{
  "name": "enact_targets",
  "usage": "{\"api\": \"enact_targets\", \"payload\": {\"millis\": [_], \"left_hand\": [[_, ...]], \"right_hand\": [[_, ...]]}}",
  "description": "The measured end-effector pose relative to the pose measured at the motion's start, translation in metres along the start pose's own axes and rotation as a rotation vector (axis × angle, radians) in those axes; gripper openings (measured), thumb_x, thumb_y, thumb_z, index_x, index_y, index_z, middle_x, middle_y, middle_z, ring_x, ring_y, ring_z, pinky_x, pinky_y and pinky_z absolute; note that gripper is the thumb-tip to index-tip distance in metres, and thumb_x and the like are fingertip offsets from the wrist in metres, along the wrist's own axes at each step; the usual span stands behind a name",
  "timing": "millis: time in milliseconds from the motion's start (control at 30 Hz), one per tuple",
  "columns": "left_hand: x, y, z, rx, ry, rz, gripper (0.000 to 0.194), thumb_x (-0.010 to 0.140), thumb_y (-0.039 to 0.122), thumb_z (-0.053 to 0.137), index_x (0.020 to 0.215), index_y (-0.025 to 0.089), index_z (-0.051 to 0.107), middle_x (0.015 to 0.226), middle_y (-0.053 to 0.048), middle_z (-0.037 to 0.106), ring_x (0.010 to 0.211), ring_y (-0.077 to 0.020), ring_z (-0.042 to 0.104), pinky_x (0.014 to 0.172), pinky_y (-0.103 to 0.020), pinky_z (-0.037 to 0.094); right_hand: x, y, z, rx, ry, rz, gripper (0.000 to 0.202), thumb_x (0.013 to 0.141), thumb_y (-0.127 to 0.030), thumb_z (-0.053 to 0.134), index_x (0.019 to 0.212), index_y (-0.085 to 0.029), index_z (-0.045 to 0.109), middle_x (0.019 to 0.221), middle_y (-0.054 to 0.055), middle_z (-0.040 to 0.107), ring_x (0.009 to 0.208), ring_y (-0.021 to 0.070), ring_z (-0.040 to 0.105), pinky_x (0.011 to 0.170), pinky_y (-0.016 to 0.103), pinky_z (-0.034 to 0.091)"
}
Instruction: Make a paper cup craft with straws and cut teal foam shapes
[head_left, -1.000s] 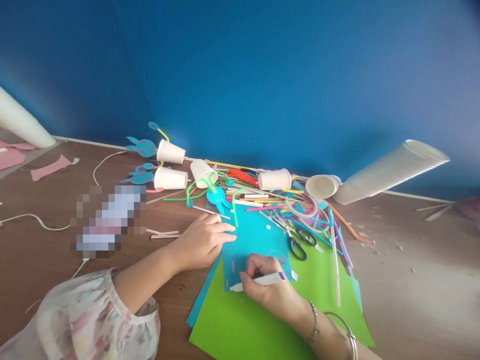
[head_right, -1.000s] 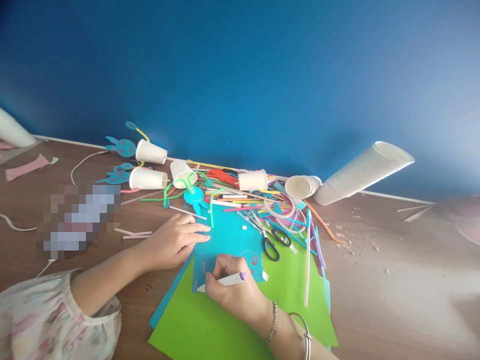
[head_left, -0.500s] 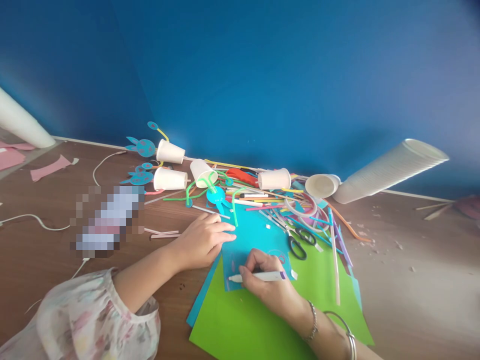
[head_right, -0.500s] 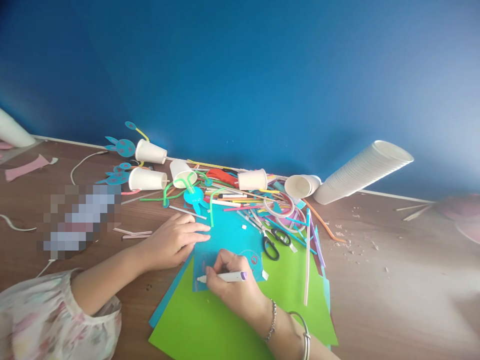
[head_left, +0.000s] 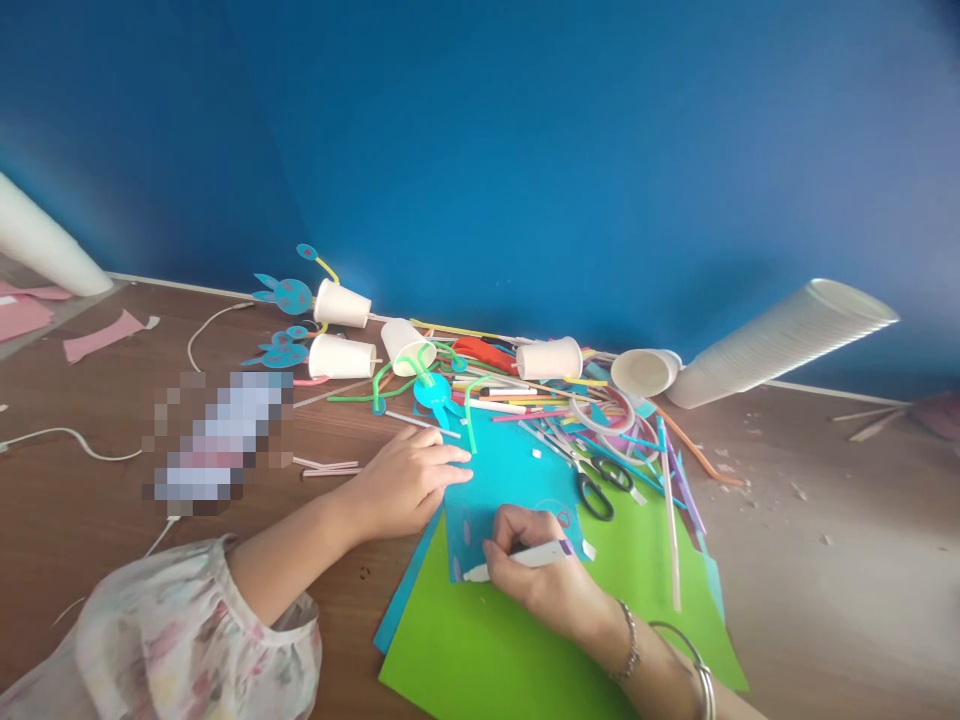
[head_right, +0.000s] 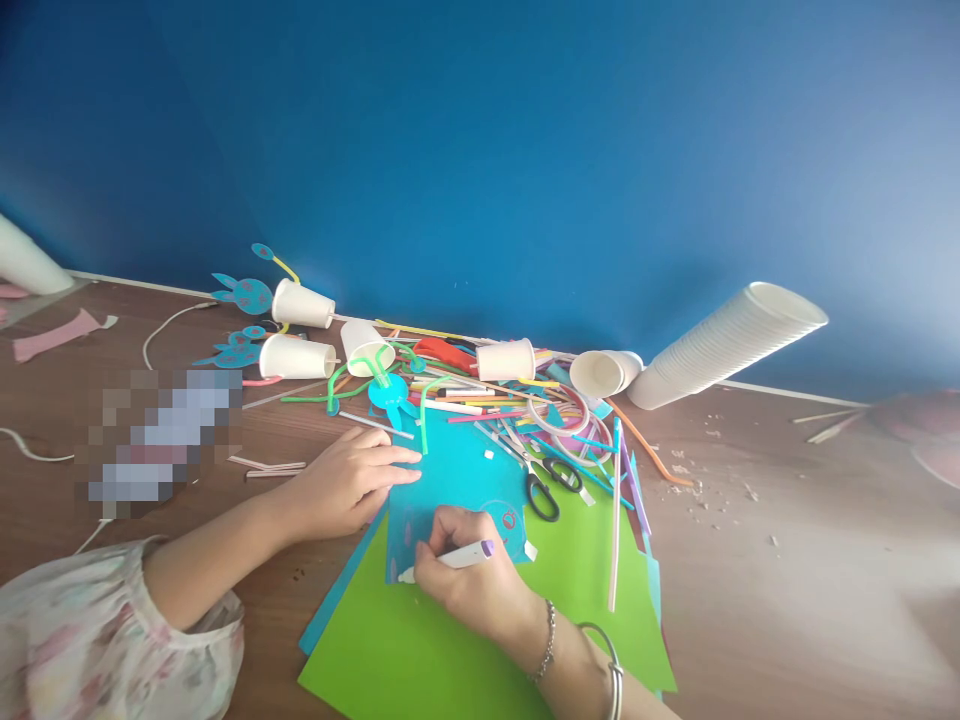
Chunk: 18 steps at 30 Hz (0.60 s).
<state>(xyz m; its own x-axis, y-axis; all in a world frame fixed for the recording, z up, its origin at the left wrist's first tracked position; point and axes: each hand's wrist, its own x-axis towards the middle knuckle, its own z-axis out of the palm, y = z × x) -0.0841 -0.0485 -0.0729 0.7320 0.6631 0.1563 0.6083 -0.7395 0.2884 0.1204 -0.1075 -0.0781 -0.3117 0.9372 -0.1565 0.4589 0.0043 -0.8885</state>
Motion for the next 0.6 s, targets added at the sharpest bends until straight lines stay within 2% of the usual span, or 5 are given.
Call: {"api": "enact_targets", "payload": {"millis": [300,600], "left_hand": [[-0.0003,0.0,-0.001,0.0,-0.006,0.006,0.036,0.083,0.012,0.046,0.11,0.025,0.067,0.12,-0.001,0.065,0.096,-0.0241,0.049,0.082,-0.04,0.041],[-0.0011,-0.0003,0.0002,0.0,0.002,0.009,0.037,0.083,0.011,0.046,0.11,0.025,0.067,0.12,-0.001,0.065,0.096,-0.0235,0.049,0.083,-0.039,0.041]], "right_hand": [[0.0005,0.0022,0.0038,0.227,0.03,0.103,0.024,0.078,-0.035,0.057,0.061,-0.022,0.044,0.051,-0.004,0.054,0.047,0.0106,0.041,0.045,0.022,0.032],[-0.0011,0.0035,0.0072,0.132,0.051,0.082,0.025,0.079,-0.033,0.058,0.062,-0.021,0.044,0.051,-0.006,0.044,0.046,0.0087,0.033,0.043,0.021,0.026]]}}
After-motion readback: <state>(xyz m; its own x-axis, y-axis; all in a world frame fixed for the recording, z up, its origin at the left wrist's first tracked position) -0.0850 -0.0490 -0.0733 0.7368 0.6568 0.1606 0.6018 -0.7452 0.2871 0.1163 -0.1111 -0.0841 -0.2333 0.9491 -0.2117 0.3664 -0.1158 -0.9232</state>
